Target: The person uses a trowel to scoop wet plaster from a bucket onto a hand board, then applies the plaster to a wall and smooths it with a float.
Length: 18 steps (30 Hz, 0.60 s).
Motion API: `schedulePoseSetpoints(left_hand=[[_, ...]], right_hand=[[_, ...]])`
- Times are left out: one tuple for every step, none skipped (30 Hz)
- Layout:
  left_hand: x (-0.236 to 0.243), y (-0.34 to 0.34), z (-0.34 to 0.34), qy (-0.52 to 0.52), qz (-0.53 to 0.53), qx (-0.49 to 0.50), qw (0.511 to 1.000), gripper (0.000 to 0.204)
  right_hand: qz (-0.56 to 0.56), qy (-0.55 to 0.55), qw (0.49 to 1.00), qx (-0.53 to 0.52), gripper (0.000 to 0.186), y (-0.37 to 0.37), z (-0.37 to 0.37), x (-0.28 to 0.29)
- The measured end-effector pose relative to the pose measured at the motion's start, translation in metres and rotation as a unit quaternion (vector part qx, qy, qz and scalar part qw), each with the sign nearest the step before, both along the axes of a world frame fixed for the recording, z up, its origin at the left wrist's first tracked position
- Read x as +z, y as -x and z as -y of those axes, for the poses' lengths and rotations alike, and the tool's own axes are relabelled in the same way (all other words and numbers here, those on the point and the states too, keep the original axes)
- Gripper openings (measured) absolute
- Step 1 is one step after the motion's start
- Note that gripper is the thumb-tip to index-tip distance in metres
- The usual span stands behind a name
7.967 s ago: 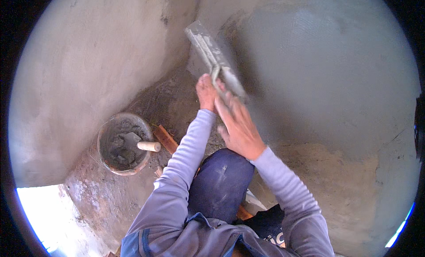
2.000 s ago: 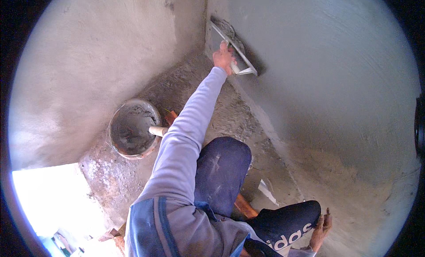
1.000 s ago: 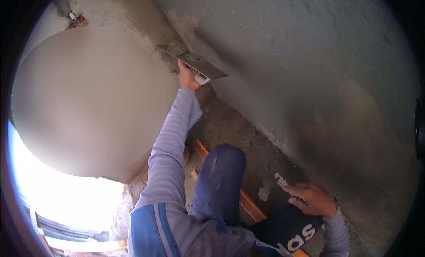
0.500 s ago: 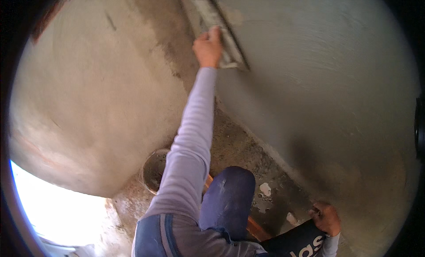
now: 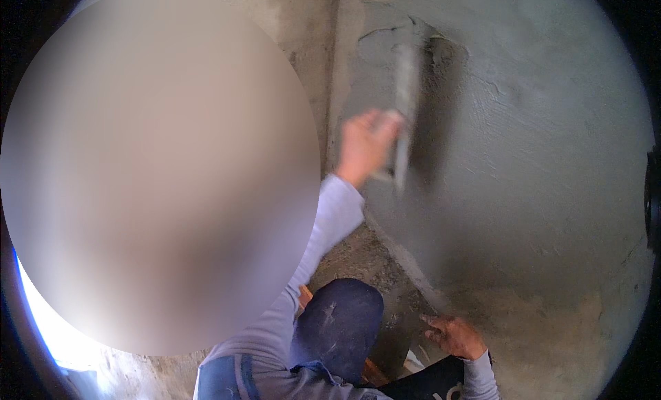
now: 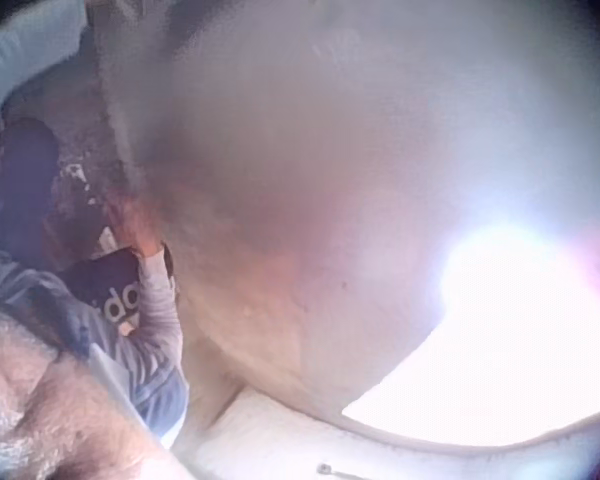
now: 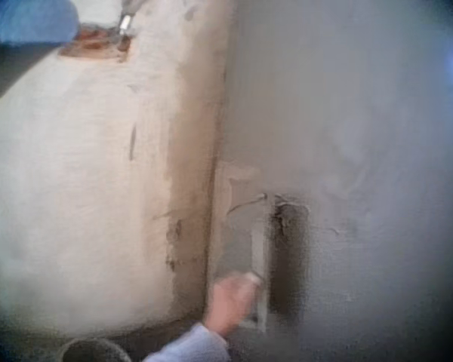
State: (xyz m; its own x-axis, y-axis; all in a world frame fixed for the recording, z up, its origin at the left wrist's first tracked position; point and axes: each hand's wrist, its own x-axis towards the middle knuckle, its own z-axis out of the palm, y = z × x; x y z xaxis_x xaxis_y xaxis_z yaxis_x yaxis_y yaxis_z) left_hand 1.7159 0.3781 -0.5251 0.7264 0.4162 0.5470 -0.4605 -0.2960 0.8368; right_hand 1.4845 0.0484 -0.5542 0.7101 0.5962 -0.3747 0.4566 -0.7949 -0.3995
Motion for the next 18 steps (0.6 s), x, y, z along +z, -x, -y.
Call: schedulePoseSetpoints(left_hand=[[0.019, -0.011, -0.027, 0.062, 0.015, -0.053, 0.997, 0.039], [0.026, -0.033, -0.063, 0.072, -0.036, -0.025, 0.996, 0.043], [0.028, -0.06, -0.086, 0.101, -0.01, -0.008, 0.995, 0.046], [0.035, -0.081, -0.099, 0.113, -0.015, -0.033, 0.993, 0.046], [0.039, -0.091, -0.099, 0.124, -0.017, -0.058, 0.99, 0.046], [0.043, -0.094, -0.089, 0.117, -0.017, -0.074, 0.99, 0.046], [0.051, -0.089, -0.081, 0.109, -0.021, -0.086, 0.99, 0.046], [0.058, -0.084, -0.075, 0.101, -0.025, -0.095, 0.99, 0.046], [0.065, -0.074, -0.06, 0.071, -0.017, -0.101, 0.992, 0.044], [0.07, -0.063, -0.042, 0.044, -0.007, -0.103, 0.994, 0.042], [0.073, -0.056, -0.025, -0.009, 0.048, -0.063, 0.997, 0.042], [0.075, -0.044, -0.002, -0.048, 0.072, -0.063, 0.994, 0.042], [0.068, -0.039, 0.014, -0.081, 0.087, -0.07, 0.99, 0.044], [0.066, -0.023, 0.033, -0.108, 0.084, -0.076, 0.988, 0.044], [0.065, -0.003, 0.053, -0.14, 0.077, -0.068, 0.985, 0.043], [0.057, 0.004, 0.06, -0.117, 0.107, -0.127, 0.979, 0.04], [0.051, 0.016, 0.07, -0.082, 0.11, -0.162, 0.977, 0.04], [0.055, 0.033, 0.073, -0.066, 0.037, -0.201, 0.977, 0.04]], right_hand=[[-0.019, -0.001, 1.0, -0.018, 0.039, 0.005, 0.006, 0.001], [-0.04, -0.006, 0.999, -0.028, 0.039, 0.01, 0.008, 0.001], [-0.041, -0.02, 0.998, -0.034, 0.037, 0.015, 0.015, -0.003], [-0.041, -0.032, 0.998, -0.045, 0.036, 0.021, 0.023, -0.009], [-0.039, -0.047, 0.997, -0.056, 0.035, 0.027, 0.033, -0.016], [-0.041, -0.059, 0.994, -0.078, 0.034, 0.032, 0.036, -0.015], [-0.049, -0.073, 0.992, -0.096, 0.034, 0.04, 0.035, -0.01], [-0.057, -0.086, 0.988, -0.111, 0.033, 0.045, 0.033, -0.009], [-0.069, -0.079, 0.988, -0.111, 0.035, 0.048, 0.037, -0.015], [-0.081, -0.071, 0.988, -0.107, 0.036, 0.049, 0.042, -0.018], [-0.099, -0.061, 0.989, -0.096, 0.038, 0.047, 0.042, -0.018], [-0.111, -0.057, 0.987, -0.101, 0.039, 0.043, 0.04, -0.015], [-0.117, -0.056, 0.986, -0.105, 0.039, 0.036, 0.032, -0.011], [-0.12, -0.053, 0.985, -0.11, 0.04, 0.031, 0.026, -0.008], [-0.088, -0.054, 0.99, -0.094, 0.04, 0.028, 0.026, -0.008], [-0.059, -0.062, 0.994, -0.069, 0.04, 0.022, 0.019, -0.012], [-0.03, -0.063, 0.996, -0.051, 0.041, 0.017, 0.018, -0.011], [-0.032, -0.041, 0.997, -0.053, 0.041, 0.016, 0.019, -0.006]])
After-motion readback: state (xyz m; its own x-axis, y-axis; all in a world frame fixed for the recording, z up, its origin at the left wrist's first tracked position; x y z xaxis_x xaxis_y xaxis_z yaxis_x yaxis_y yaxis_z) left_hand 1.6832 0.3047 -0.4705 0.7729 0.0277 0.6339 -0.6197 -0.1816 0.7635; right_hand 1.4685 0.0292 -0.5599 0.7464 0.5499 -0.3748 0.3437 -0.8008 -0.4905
